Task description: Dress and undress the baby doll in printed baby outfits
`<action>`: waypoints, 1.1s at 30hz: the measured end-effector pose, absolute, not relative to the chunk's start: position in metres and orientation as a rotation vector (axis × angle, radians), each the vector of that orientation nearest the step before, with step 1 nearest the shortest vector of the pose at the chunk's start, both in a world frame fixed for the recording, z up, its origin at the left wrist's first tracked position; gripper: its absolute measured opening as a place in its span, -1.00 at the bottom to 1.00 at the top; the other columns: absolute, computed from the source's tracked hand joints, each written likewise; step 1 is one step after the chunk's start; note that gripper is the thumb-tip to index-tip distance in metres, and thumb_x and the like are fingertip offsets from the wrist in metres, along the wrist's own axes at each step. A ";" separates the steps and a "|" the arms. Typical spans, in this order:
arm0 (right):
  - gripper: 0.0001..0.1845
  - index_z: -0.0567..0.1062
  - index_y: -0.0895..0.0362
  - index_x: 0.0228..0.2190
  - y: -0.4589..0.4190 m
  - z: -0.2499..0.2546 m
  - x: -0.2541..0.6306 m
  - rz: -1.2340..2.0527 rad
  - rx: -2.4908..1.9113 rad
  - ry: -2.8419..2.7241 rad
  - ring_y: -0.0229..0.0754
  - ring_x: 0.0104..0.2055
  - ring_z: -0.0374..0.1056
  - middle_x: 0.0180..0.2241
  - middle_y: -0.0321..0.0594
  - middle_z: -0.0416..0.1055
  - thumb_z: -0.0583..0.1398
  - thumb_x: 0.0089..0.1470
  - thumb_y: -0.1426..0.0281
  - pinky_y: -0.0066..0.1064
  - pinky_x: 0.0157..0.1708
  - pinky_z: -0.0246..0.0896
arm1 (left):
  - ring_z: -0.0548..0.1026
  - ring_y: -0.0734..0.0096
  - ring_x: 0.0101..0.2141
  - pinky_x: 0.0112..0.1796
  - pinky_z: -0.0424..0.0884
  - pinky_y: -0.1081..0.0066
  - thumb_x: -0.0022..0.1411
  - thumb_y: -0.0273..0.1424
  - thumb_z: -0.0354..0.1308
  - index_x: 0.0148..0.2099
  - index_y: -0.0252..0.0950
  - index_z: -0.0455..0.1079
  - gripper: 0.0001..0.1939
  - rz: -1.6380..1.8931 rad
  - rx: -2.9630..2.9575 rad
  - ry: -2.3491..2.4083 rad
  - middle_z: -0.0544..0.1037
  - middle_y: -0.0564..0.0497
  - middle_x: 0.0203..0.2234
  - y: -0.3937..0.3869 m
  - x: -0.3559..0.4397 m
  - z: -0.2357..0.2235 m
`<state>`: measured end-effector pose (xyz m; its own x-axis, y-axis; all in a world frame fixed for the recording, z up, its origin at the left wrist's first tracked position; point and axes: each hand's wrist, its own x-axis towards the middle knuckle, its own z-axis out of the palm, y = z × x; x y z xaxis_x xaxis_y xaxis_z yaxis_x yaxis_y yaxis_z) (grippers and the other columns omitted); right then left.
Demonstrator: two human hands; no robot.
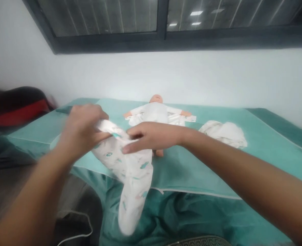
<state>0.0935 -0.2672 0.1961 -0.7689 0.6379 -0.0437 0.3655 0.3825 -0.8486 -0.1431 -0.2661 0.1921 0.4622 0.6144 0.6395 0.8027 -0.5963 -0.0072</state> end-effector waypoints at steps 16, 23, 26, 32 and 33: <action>-0.67 0.22 0.06 -0.44 -0.202 0.223 0.038 0.995 -0.521 -1.585 -0.26 -0.35 0.23 -0.44 -0.36 0.18 0.20 0.19 0.16 -0.43 -0.30 0.22 | 0.28 0.03 0.17 0.15 0.28 0.05 0.17 -0.07 0.25 0.26 -0.15 0.08 -0.28 -1.728 -2.249 -1.420 0.29 -0.13 0.12 -0.241 -0.128 0.135; -0.58 0.32 0.07 0.05 -0.119 0.147 0.052 0.588 -0.883 -1.977 -0.08 0.11 0.26 0.08 -0.18 0.35 0.11 0.14 0.34 -0.19 0.13 0.18 | 0.51 0.11 -0.08 -0.02 0.43 0.11 0.24 -0.34 0.08 0.03 -0.25 0.34 -0.68 -1.699 -2.186 -2.170 0.54 -0.10 -0.11 -0.210 -0.121 0.065; -0.46 0.31 0.08 0.14 -0.094 0.100 0.068 0.448 -1.149 -2.136 0.00 0.11 0.26 0.13 -0.11 0.34 0.11 0.10 0.39 -0.11 0.17 0.14 | 0.50 0.09 -0.05 0.02 0.41 0.09 0.19 -0.42 0.07 0.04 -0.26 0.33 -0.66 -1.610 -2.133 -2.331 0.53 -0.12 -0.10 -0.196 -0.126 0.050; -0.48 0.38 0.21 0.08 -0.056 0.055 0.121 0.071 -1.475 -2.030 0.17 0.18 0.18 0.10 0.11 0.29 0.14 0.15 0.21 0.01 0.18 0.08 | 0.36 0.12 0.15 0.19 0.25 0.10 0.29 -0.46 -0.04 0.12 -0.30 0.31 -0.63 -1.459 -2.409 -1.811 0.43 -0.20 0.07 -0.202 -0.086 0.046; -0.46 0.36 0.22 0.09 -0.049 0.053 0.133 0.045 -1.509 -1.977 0.18 0.21 0.15 0.13 0.13 0.26 0.13 0.15 0.21 0.02 0.20 0.06 | 0.37 0.13 0.14 0.18 0.27 0.11 0.30 -0.44 -0.05 0.13 -0.30 0.31 -0.63 -1.414 -2.488 -1.791 0.45 -0.20 0.06 -0.202 -0.076 0.048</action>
